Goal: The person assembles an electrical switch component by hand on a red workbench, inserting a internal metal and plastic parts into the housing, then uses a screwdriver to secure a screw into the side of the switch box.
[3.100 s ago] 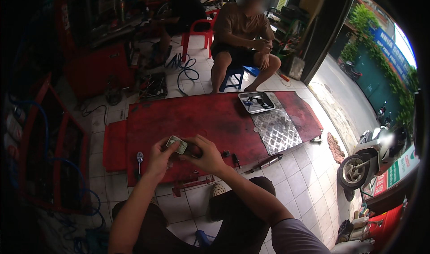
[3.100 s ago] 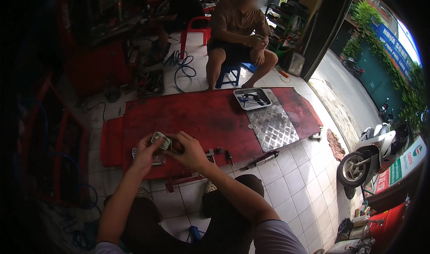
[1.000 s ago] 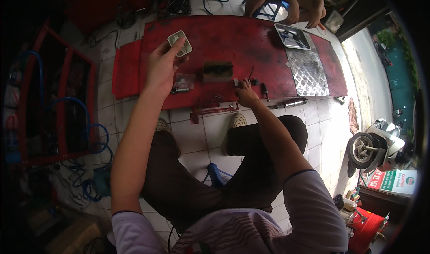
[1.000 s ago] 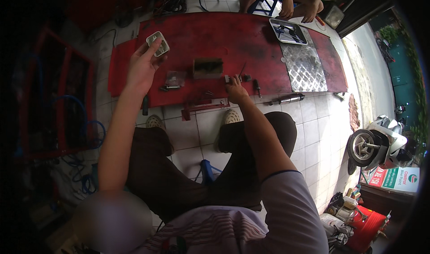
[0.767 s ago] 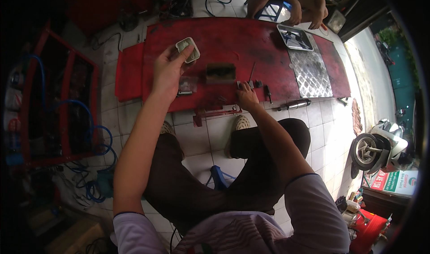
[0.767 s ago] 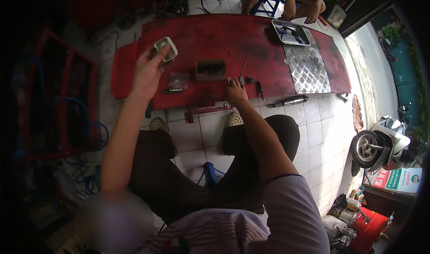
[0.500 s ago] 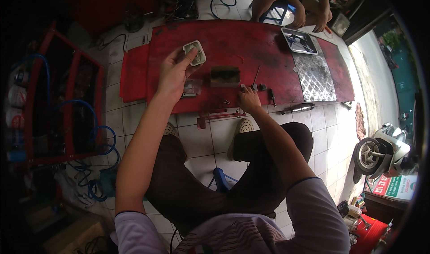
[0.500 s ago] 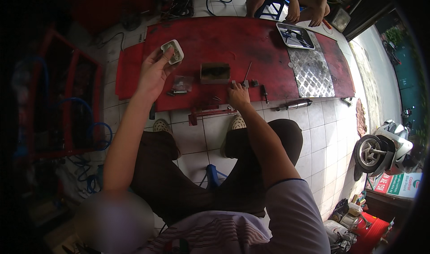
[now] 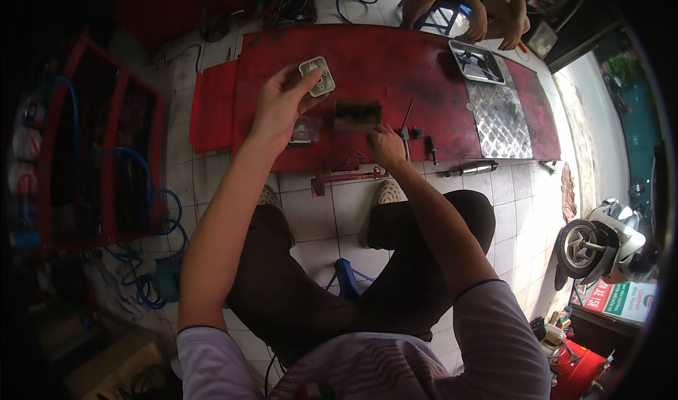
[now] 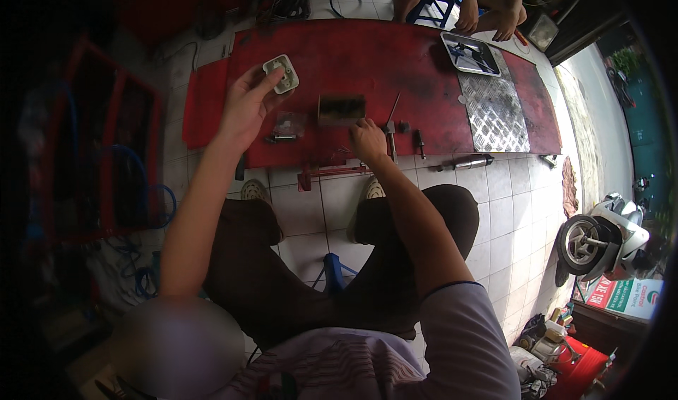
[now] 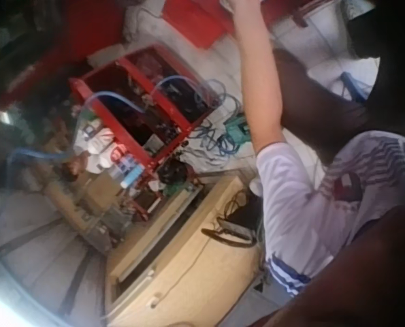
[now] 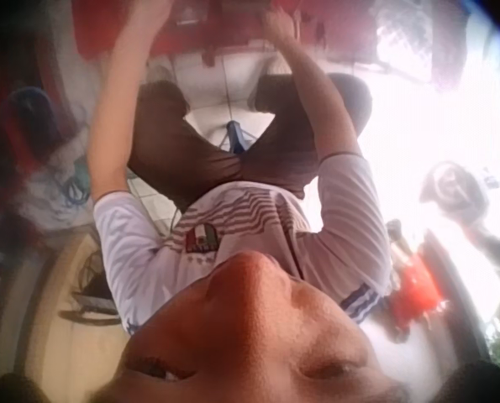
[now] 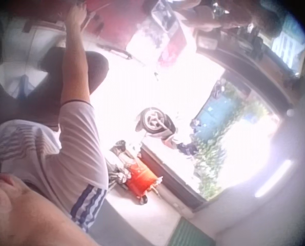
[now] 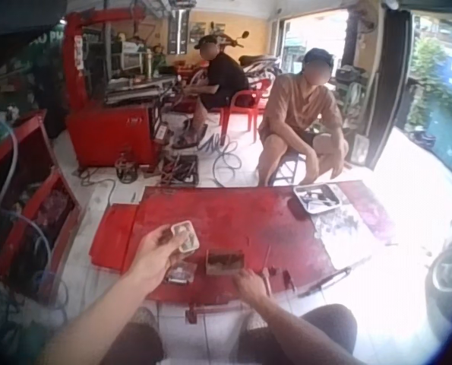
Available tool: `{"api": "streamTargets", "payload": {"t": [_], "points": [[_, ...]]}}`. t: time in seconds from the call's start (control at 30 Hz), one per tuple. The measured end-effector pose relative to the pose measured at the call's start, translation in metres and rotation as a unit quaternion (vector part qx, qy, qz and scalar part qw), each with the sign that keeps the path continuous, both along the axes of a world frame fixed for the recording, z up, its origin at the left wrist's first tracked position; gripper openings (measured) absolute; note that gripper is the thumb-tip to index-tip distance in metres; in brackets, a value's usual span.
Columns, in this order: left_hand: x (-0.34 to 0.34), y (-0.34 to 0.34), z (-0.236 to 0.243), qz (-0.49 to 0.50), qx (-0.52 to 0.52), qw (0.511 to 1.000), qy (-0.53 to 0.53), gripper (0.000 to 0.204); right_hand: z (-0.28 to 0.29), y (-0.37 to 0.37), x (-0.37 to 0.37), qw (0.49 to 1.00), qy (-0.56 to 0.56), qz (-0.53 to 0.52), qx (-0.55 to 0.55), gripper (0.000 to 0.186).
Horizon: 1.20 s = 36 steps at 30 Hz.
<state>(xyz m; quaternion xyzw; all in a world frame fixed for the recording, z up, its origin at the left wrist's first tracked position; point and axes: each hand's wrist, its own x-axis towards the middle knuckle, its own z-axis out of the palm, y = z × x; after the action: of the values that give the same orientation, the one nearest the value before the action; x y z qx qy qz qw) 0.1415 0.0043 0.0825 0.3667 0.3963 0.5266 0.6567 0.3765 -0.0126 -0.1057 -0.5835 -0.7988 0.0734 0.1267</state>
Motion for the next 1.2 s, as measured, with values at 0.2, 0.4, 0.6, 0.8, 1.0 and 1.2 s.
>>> {"api": "streamTargets", "payload": {"t": [0.2, 0.4, 0.6, 0.8, 1.0, 1.2], "points": [[-0.004, -0.012, -0.013, 0.008, -0.018, 1.000, 0.006, 0.028, -0.008, -0.017, -0.017, 0.999, 0.000, 0.002, -0.043, 0.016], [-0.001, 0.002, -0.016, -0.002, 0.029, 0.999, 0.036, 0.027, -0.022, 0.000, -0.015, 0.998, 0.027, -0.026, -0.058, 0.014], [0.009, 0.015, -0.033, -0.001, -0.009, 0.999, 0.042, 0.026, -0.052, 0.008, -0.020, 0.985, -0.015, 0.065, -0.156, 0.013], [0.023, 0.031, -0.028, -0.040, -0.036, 0.995, 0.084, 0.032, -0.061, 0.022, -0.016, 0.983, -0.060, 0.041, -0.169, 0.018], [0.036, 0.046, -0.030, -0.102, -0.050, 0.988, 0.110, 0.043, -0.062, 0.034, 0.003, 0.982, -0.048, 0.068, -0.172, 0.024], [0.035, 0.044, -0.023, -0.118, -0.020, 0.987, 0.111, 0.049, -0.063, 0.035, 0.004, 0.986, -0.026, 0.107, -0.127, 0.025]]}}
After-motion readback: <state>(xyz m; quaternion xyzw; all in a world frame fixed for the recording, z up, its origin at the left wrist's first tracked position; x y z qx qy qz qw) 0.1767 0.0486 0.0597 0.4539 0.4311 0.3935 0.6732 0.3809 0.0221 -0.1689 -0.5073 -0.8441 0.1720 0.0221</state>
